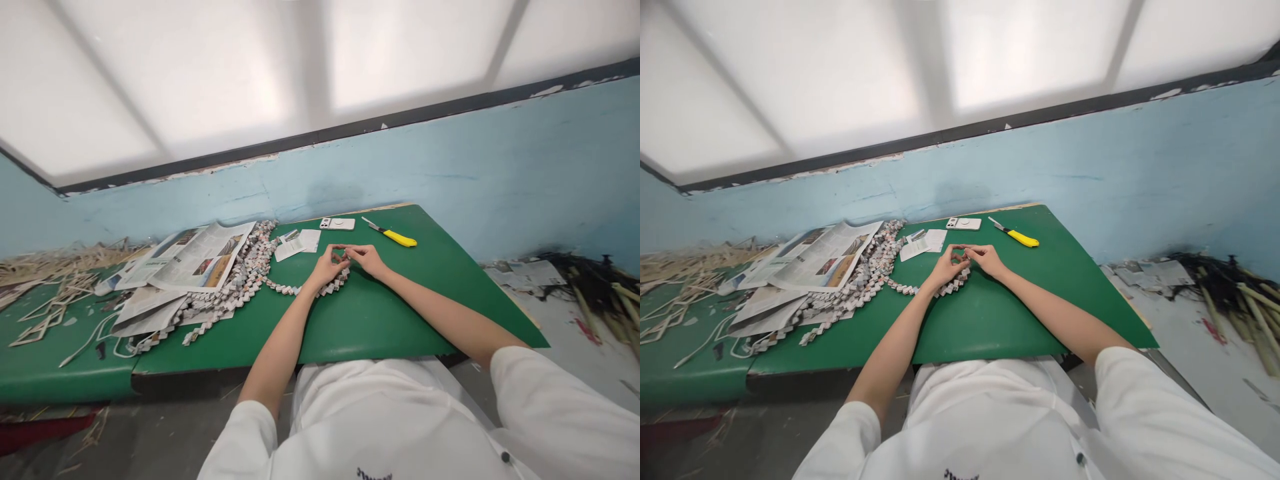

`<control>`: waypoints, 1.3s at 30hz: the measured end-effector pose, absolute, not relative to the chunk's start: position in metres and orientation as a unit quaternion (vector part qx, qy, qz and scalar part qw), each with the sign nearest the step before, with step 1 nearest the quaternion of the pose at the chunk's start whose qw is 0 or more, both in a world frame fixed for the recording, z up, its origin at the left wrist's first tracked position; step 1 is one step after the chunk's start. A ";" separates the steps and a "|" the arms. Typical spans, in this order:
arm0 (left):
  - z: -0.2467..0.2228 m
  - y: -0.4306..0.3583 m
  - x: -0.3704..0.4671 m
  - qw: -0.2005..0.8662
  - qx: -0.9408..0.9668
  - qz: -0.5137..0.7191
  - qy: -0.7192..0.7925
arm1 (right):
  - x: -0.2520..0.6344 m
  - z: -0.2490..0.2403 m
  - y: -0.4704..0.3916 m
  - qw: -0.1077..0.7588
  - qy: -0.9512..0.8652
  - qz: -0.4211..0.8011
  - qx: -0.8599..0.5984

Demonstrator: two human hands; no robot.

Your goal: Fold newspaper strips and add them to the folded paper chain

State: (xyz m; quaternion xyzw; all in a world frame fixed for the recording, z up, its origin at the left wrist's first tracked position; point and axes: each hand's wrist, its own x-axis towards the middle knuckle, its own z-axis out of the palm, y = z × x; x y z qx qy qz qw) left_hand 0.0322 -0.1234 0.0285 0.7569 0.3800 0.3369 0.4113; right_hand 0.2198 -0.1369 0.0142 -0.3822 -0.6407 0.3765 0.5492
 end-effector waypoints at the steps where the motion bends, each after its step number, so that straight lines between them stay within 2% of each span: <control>1: 0.029 -0.124 0.032 0.406 0.765 0.331 0.373 | 0.221 0.015 -0.137 0.551 -0.633 0.384 -0.384; 4: 0.029 -0.125 0.032 0.412 0.764 0.329 0.370 | 0.221 0.013 -0.134 0.564 -0.606 0.404 -0.391; 7: 0.029 -0.123 0.034 0.484 0.713 0.330 0.384 | 0.220 0.010 -0.130 0.594 -0.556 0.424 -0.398; 11: 0.034 -0.122 0.033 0.581 0.618 0.359 0.391 | 0.222 0.007 -0.126 0.652 -0.509 0.343 -0.445; 13: 0.038 -0.122 0.033 0.618 0.573 0.367 0.394 | 0.223 0.007 -0.125 0.651 -0.511 0.327 -0.457; 18: 0.042 -0.123 0.034 0.654 0.509 0.385 0.406 | 0.222 0.009 -0.128 0.619 -0.520 0.394 -0.437; 24: 0.034 -0.113 0.031 0.712 0.442 0.399 0.372 | 0.218 0.009 -0.134 0.598 -0.545 0.407 -0.424; 29: 0.029 -0.109 0.032 0.716 0.424 0.409 0.373 | 0.215 0.006 -0.134 0.581 -0.589 0.378 -0.417; 34: 0.031 -0.114 0.034 0.686 0.459 0.413 0.384 | 0.215 0.008 -0.137 0.542 -0.633 0.367 -0.414; 39: 0.032 -0.118 0.035 0.652 0.503 0.416 0.385 | 0.215 0.013 -0.145 0.539 -0.645 0.367 -0.399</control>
